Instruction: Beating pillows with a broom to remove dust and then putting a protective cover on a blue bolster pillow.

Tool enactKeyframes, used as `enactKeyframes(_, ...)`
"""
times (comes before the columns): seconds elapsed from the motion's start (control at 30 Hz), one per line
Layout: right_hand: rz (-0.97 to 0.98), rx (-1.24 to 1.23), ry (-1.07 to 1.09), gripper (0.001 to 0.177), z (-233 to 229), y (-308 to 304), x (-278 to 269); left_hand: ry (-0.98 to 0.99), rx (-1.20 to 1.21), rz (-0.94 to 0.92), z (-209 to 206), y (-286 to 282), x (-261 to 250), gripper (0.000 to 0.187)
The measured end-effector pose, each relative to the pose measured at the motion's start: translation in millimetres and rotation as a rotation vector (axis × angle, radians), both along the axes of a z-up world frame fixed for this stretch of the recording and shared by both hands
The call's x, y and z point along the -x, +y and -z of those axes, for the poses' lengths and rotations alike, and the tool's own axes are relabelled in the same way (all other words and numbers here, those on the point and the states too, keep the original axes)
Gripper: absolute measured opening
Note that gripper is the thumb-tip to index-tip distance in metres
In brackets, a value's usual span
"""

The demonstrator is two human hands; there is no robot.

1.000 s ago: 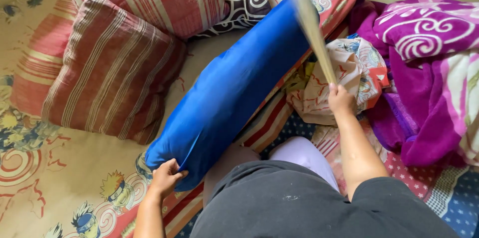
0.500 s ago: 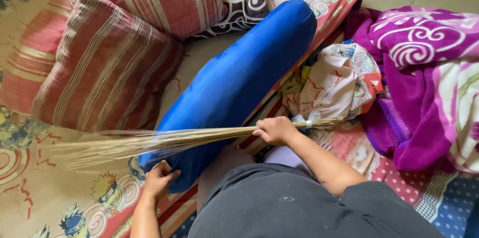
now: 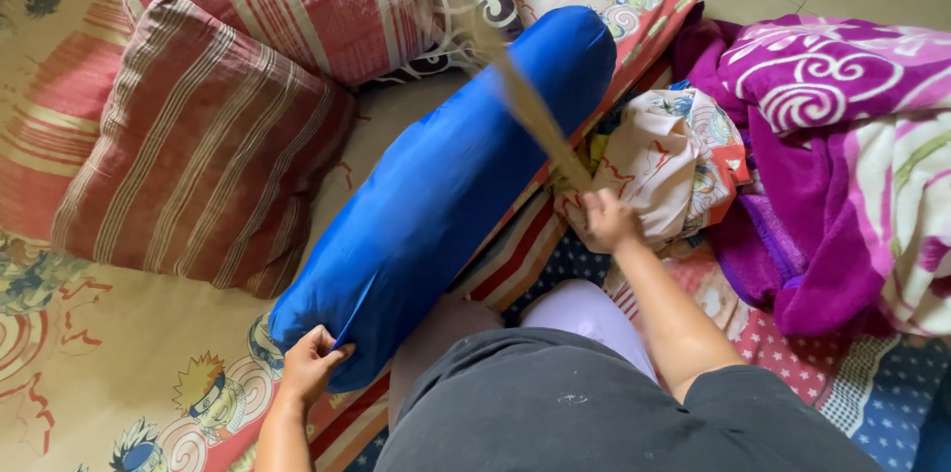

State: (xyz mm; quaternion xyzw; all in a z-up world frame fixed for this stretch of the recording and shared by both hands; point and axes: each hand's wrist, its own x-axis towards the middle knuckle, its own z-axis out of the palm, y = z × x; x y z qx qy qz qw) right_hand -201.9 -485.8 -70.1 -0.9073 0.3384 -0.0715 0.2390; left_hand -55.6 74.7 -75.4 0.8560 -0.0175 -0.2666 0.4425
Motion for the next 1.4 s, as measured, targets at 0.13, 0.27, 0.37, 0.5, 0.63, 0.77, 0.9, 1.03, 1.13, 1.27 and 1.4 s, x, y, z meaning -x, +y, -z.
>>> enactKeyframes(0.13, -0.311, 0.209, 0.034, 0.024, 31, 53, -15, 0.03, 0.012, -0.021, -3, -2, 4, 0.041)
enactKeyframes(0.27, -0.435, 0.405, -0.068, 0.027, 63, 50, -17, -0.024, -0.02, 0.023, 10, 3, 8, 0.039)
enactKeyframes(0.37, -0.151, 0.18, 0.146, 0.04, 37, 21, -21, -0.029, -0.006, 0.046, 5, 2, 13, 0.037)
enactKeyframes(0.5, 0.397, -0.055, -0.064, 0.063, 3, -37, -48, -0.026, -0.063, 0.118, 2, 1, 20, 0.038)
enactKeyframes(0.63, 0.365, -0.049, -0.13, 0.072, -38, -58, -95, -0.078, -0.165, 0.225, 24, 10, 28, 0.04)
enactKeyframes(0.77, 0.328, -0.021, -0.257, 0.083, -51, -63, -152, -0.163, -0.276, 0.391, 32, 16, 48, 0.043)
enactKeyframes(0.9, 0.431, -0.161, 0.003, 0.102, -81, -41, -188, -0.272, -0.225, 0.451, 1, 18, 59, 0.018)
enactKeyframes(1.03, 0.525, -0.223, 0.061, 0.099, -61, -54, -198, -0.534, -0.077, 0.072, -6, 37, 42, 0.032)
enactKeyframes(1.13, 0.564, -0.324, 0.062, 0.049, -58, -48, -196, -0.329, -0.172, -0.138, -17, 24, 18, 0.099)
enactKeyframes(1.27, 0.505, -0.259, -0.004, 0.045, -26, -64, -199, 0.01, -0.099, -0.034, -19, -4, -8, 0.083)
enactKeyframes(1.4, 0.53, -0.647, -0.393, 0.016, -38, -83, -199, -0.191, -0.081, 0.03, -38, -4, -39, 0.03)
